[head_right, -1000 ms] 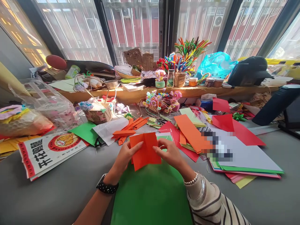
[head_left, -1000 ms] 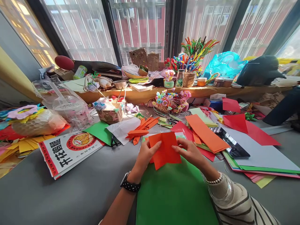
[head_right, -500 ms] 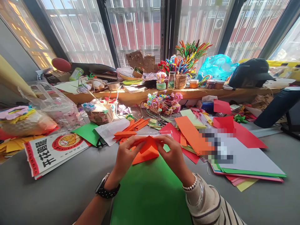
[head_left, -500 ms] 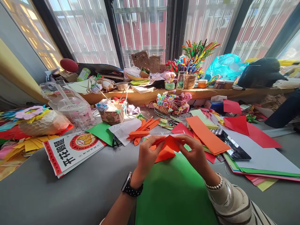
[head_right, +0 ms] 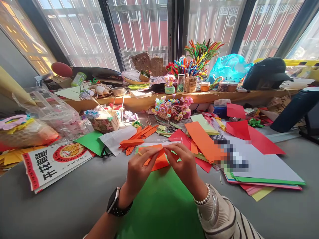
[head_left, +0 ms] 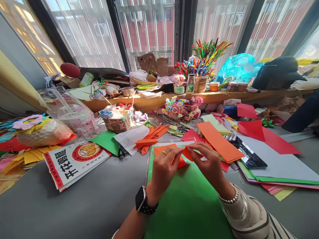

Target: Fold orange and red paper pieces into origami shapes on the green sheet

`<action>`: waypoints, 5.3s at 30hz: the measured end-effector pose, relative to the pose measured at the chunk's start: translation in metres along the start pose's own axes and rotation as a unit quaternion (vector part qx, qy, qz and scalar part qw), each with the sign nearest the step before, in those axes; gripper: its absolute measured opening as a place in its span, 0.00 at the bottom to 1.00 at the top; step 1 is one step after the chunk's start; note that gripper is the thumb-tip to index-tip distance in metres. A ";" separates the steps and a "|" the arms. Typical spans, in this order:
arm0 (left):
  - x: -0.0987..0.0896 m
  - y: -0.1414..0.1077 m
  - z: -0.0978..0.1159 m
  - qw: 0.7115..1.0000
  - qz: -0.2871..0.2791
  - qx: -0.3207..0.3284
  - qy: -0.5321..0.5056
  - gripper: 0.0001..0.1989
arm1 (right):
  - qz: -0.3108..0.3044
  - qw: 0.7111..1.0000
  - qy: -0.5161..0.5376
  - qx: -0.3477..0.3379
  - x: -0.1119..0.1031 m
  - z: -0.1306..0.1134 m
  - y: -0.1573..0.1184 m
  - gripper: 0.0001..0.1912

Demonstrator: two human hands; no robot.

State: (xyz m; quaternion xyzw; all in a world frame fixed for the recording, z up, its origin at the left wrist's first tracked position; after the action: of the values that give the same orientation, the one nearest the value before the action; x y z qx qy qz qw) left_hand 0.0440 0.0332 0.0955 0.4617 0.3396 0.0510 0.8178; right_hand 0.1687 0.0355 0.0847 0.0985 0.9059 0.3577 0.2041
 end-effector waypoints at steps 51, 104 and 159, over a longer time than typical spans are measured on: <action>-0.027 -0.006 0.053 0.978 0.081 0.111 0.153 0.09 | 0.028 0.997 0.021 -0.072 -0.013 -0.032 -0.003 0.08; -0.003 -0.001 0.032 0.964 -0.029 0.009 0.264 0.08 | -0.104 0.974 0.108 0.171 0.015 0.017 -0.003 0.08; 0.050 -0.029 -0.066 0.901 -0.196 -0.323 -0.215 0.12 | -0.118 0.843 0.305 0.427 0.044 0.074 -0.035 0.14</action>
State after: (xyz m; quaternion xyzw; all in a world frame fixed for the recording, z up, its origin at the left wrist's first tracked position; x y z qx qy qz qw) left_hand 0.0356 0.0845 0.0246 0.0964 0.2040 -0.1037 0.9687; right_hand 0.1607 0.0695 -0.0019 -0.0456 0.9903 -0.0790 -0.1046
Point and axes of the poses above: each hand's wrist, its own y-axis towards the middle knuckle, its own x-axis out of the palm, z = x × y, the point moved 10 cm from there along y, towards the middle knuckle, and after that the axes turned 7 degrees about y, right-handed, at the moved point
